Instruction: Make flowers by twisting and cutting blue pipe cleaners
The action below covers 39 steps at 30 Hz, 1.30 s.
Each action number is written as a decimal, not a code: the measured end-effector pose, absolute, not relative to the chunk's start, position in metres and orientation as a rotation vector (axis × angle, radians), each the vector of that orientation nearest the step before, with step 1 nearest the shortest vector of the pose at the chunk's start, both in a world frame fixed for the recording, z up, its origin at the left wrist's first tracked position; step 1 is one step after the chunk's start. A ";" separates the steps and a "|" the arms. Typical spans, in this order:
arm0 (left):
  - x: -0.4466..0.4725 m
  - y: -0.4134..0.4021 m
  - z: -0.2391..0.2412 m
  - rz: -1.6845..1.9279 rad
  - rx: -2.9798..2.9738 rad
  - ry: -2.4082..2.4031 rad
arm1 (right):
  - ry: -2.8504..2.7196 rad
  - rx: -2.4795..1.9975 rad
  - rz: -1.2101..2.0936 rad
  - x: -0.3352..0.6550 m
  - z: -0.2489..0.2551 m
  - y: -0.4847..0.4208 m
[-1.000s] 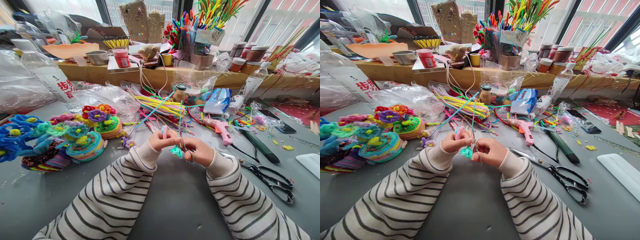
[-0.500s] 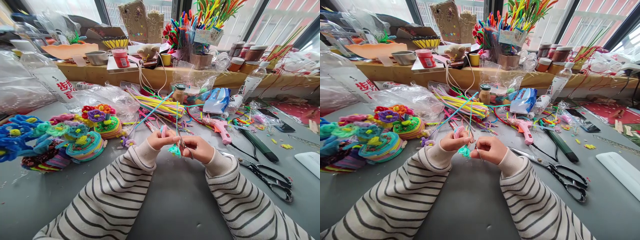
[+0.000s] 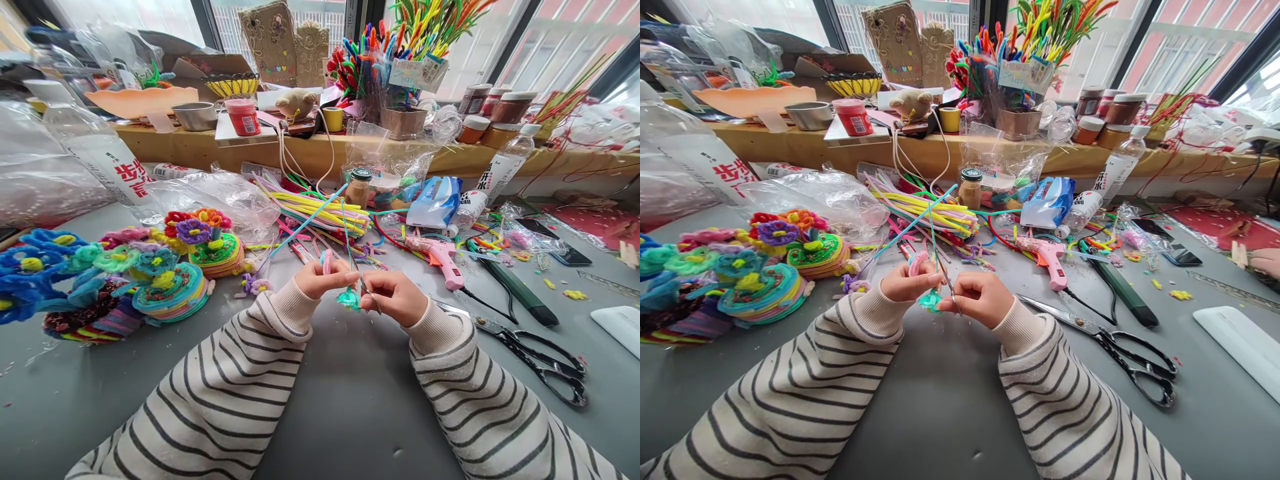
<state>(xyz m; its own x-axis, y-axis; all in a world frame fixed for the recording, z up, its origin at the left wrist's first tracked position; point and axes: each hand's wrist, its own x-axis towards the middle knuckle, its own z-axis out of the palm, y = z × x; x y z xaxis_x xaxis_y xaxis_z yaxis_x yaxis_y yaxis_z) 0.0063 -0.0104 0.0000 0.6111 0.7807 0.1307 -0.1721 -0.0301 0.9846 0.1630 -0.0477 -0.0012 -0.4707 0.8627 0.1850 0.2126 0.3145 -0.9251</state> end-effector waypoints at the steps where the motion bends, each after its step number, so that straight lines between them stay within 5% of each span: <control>1: 0.006 -0.010 0.000 0.835 1.401 0.554 | -1.868 -0.952 1.176 0.163 -0.001 -0.048; 39: 0.006 -0.011 0.002 0.767 1.355 0.520 | -2.013 -0.898 1.139 0.163 -0.002 -0.045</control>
<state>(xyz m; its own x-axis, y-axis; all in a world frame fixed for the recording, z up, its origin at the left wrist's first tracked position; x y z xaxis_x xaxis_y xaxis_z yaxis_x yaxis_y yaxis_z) 0.0056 -0.0113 0.0020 0.6586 0.7462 0.0968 -0.1861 0.0369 0.9818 0.1629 -0.0450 -0.0021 -0.5553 0.8071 0.2005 0.2441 0.3886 -0.8885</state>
